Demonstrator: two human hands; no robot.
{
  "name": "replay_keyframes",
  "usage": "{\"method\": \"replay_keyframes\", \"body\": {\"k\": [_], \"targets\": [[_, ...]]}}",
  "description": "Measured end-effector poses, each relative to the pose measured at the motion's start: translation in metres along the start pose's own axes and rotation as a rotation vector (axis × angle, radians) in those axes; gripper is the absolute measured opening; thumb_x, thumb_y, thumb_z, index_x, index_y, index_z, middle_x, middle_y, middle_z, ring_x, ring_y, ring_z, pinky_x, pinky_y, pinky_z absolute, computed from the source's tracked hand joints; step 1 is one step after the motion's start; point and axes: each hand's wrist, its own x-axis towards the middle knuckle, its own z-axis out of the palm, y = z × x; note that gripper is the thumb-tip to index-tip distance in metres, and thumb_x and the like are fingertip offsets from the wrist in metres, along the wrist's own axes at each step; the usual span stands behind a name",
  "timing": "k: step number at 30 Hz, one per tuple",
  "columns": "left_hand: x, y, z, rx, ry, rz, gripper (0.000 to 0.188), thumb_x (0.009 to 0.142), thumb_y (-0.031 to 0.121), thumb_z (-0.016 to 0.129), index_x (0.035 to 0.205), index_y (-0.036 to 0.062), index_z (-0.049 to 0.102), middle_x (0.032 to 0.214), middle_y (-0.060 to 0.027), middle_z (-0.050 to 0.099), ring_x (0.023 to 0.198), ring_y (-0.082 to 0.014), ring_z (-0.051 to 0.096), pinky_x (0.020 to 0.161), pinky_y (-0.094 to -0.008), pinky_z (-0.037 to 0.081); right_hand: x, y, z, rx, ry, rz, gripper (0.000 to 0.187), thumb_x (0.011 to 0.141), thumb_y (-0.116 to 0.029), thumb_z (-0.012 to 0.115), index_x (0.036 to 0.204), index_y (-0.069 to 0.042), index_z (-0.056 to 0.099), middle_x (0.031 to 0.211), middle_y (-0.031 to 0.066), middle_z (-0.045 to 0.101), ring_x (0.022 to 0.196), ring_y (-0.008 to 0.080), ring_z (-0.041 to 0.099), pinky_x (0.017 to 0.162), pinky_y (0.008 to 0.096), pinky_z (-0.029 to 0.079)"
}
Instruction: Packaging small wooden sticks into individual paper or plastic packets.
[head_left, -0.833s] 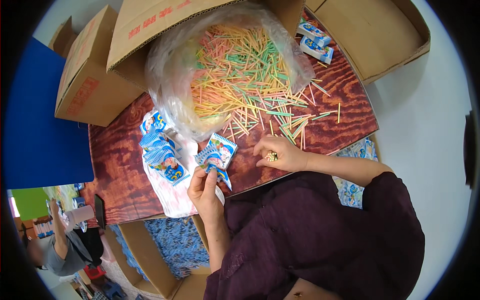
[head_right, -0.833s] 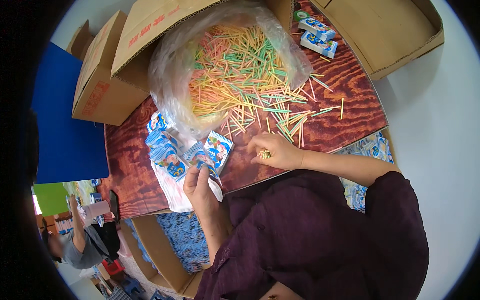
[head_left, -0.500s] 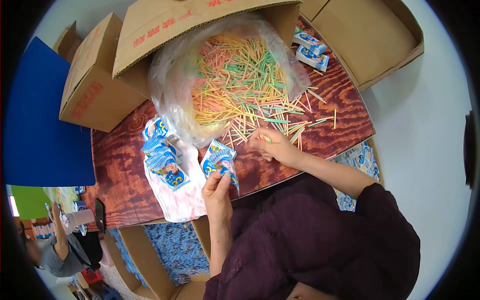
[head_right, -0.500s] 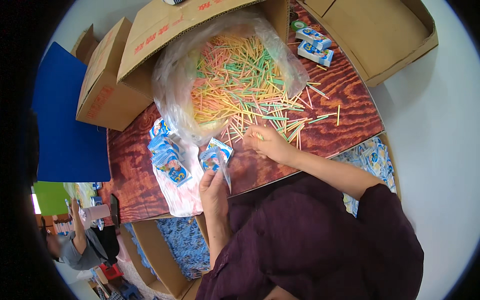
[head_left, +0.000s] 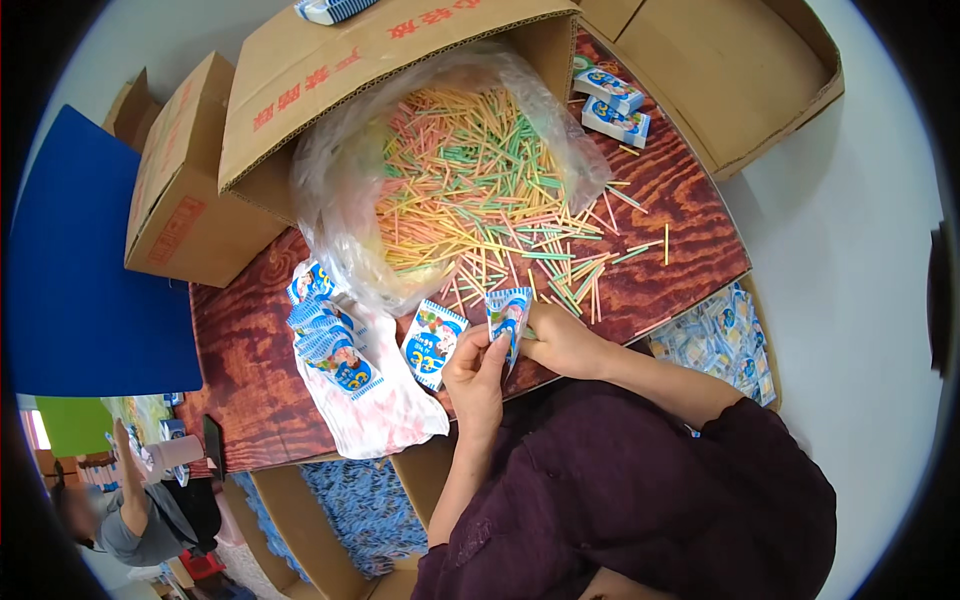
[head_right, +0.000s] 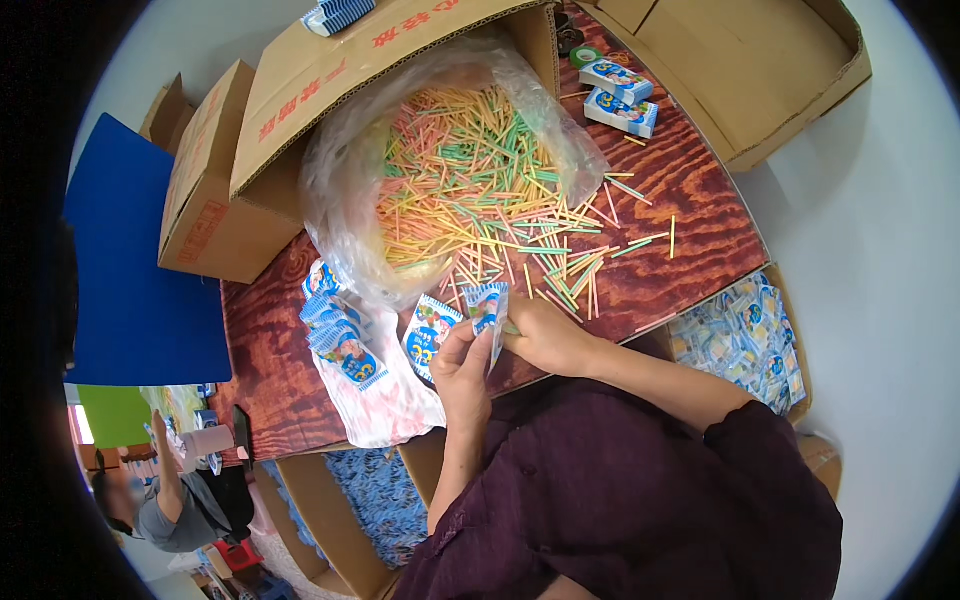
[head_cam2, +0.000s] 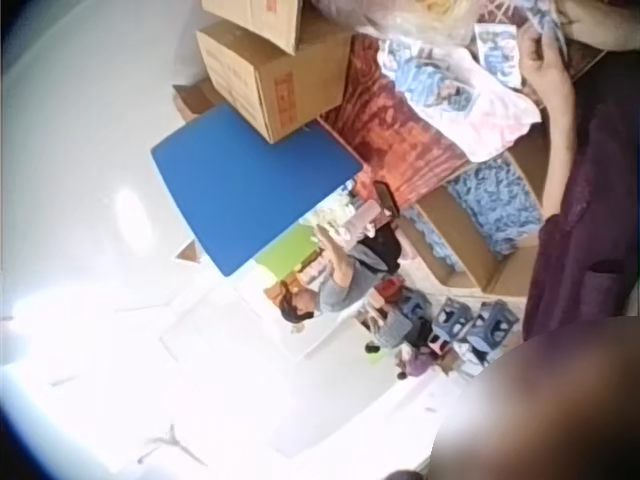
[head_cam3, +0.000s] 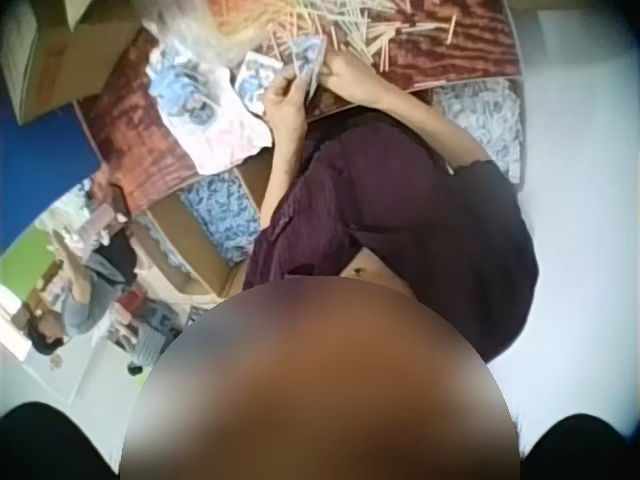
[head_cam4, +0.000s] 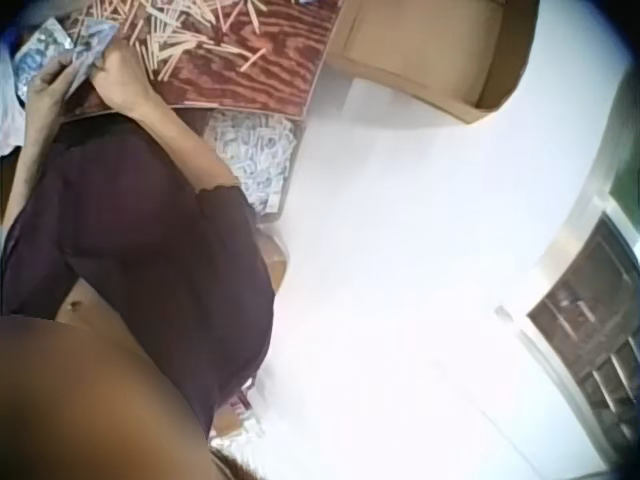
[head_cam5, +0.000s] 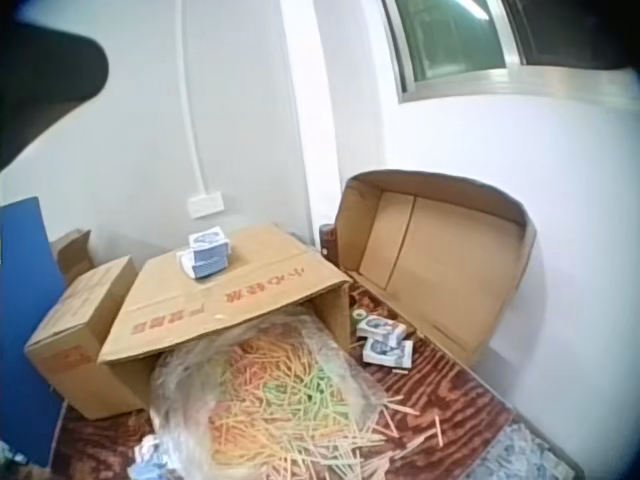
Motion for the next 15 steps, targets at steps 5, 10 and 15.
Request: {"method": "replay_keyframes", "body": {"k": [5, 10, 15], "targets": [[0.011, 0.015, -0.002, -0.029, 0.041, -0.049, 0.01, 0.089, 0.001, 0.064, 0.098, -0.0013, 0.066, 0.093, -0.0014, 0.066, 0.082, -0.0065, 0.058, 0.076, -0.0196, 0.045, 0.003, 0.012, 0.0, 0.176, -0.044, -0.041, 0.028, 0.089, -0.011, 0.06, 0.115, -0.001, 0.054, 0.105, 0.0171, 0.064, 0.101, 0.0299, 0.063, 0.086, 0.0373, 0.048], [0.024, 0.037, -0.005, -0.066, -0.135, -0.203, 0.007, 0.088, 0.001, 0.064, 0.092, -0.0035, 0.067, 0.093, -0.0022, 0.066, 0.077, -0.0053, 0.056, 0.068, -0.0187, 0.044, 0.005, 0.008, -0.005, 0.199, 0.068, -0.086, 0.029, 0.091, -0.013, 0.059, 0.118, -0.002, 0.053, 0.105, 0.0157, 0.064, 0.101, 0.0287, 0.063, 0.087, 0.0362, 0.047], [0.015, 0.017, 0.003, 0.272, -0.074, 0.074, 0.006, 0.087, 0.0, 0.064, 0.09, -0.005, 0.066, 0.092, -0.0053, 0.066, 0.078, -0.0066, 0.055, 0.069, -0.0209, 0.044, 0.005, 0.009, -0.002, 0.056, 0.001, -0.037, 0.037, 0.087, -0.001, 0.054, 0.124, 0.0, 0.052, 0.128, 0.0166, 0.055, 0.114, 0.0271, 0.057, 0.097, 0.0362, 0.042]]}}
